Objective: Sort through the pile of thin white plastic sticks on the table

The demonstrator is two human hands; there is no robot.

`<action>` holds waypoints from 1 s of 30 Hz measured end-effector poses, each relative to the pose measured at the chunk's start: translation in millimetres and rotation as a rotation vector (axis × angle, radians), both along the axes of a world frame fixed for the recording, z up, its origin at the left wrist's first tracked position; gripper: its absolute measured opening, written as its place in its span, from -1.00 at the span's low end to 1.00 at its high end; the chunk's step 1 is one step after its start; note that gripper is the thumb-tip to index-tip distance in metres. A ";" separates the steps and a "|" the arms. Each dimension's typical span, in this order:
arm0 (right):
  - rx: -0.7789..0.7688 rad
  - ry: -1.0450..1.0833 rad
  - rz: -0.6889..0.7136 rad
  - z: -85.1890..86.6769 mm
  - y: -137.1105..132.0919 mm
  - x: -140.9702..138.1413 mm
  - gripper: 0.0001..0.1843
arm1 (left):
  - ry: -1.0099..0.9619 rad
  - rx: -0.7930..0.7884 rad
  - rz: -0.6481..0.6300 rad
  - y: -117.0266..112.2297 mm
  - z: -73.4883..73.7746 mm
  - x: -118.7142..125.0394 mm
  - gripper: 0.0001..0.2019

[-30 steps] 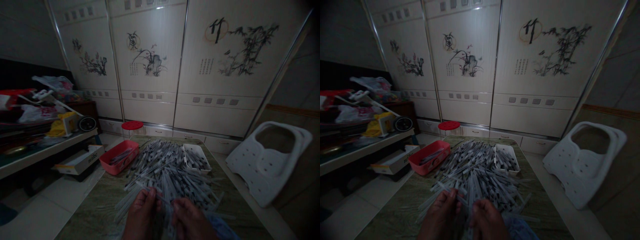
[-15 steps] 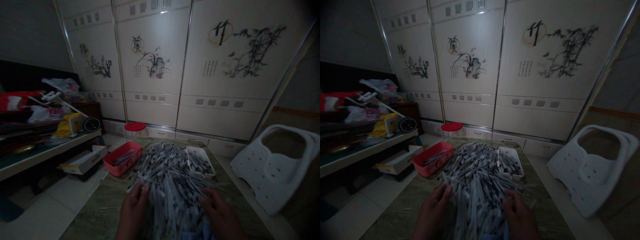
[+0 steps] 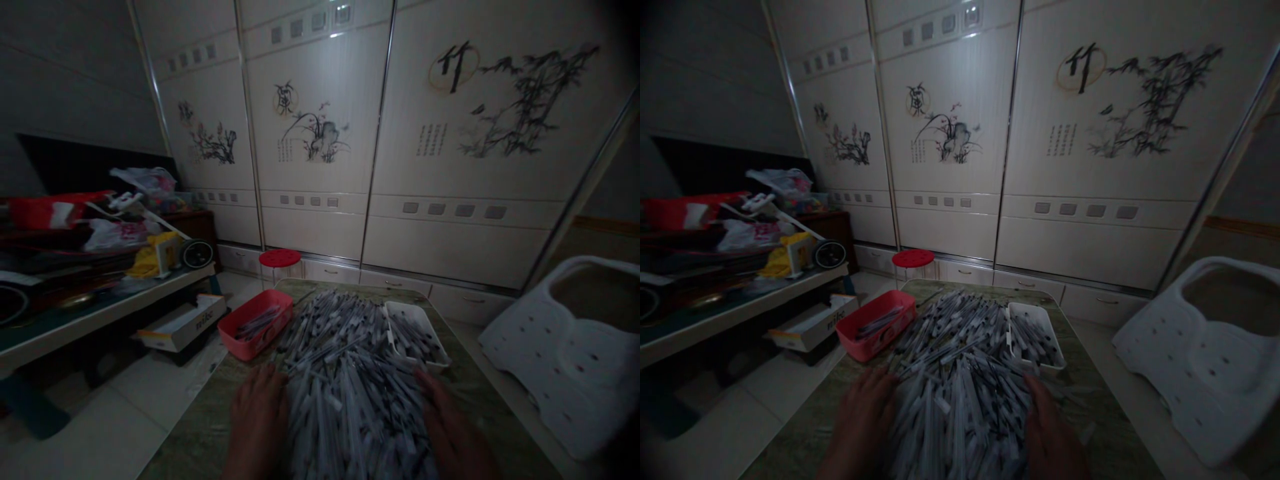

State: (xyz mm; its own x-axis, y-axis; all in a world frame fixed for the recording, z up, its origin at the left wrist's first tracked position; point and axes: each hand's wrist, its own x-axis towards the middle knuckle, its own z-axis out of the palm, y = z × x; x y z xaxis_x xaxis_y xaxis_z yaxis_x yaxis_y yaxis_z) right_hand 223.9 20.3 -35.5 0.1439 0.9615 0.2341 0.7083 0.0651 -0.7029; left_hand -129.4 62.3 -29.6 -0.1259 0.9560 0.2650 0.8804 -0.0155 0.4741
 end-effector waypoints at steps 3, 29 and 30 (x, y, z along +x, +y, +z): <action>0.018 -0.027 0.066 -4.5 1.5 -3.7 -0.35 | 0.097 -0.143 0.003 0.2 0.8 7.5 -0.56; -0.214 0.596 -0.002 55.1 -31.2 -66.3 -0.33 | -0.800 -0.272 -0.506 -49.6 56.1 60.4 -0.77; -0.211 0.576 0.002 58.3 -32.6 -65.8 -0.32 | -0.773 -0.270 -0.507 -50.8 56.0 61.7 -0.74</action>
State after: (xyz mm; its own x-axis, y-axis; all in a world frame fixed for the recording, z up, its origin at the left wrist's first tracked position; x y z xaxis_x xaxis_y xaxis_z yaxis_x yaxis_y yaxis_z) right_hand 158.1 -12.3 22.9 0.1885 0.9791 -0.0764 0.2109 -0.1164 -0.9706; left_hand -67.6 11.5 26.4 0.2712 0.9615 0.0454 0.2415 -0.1136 0.9637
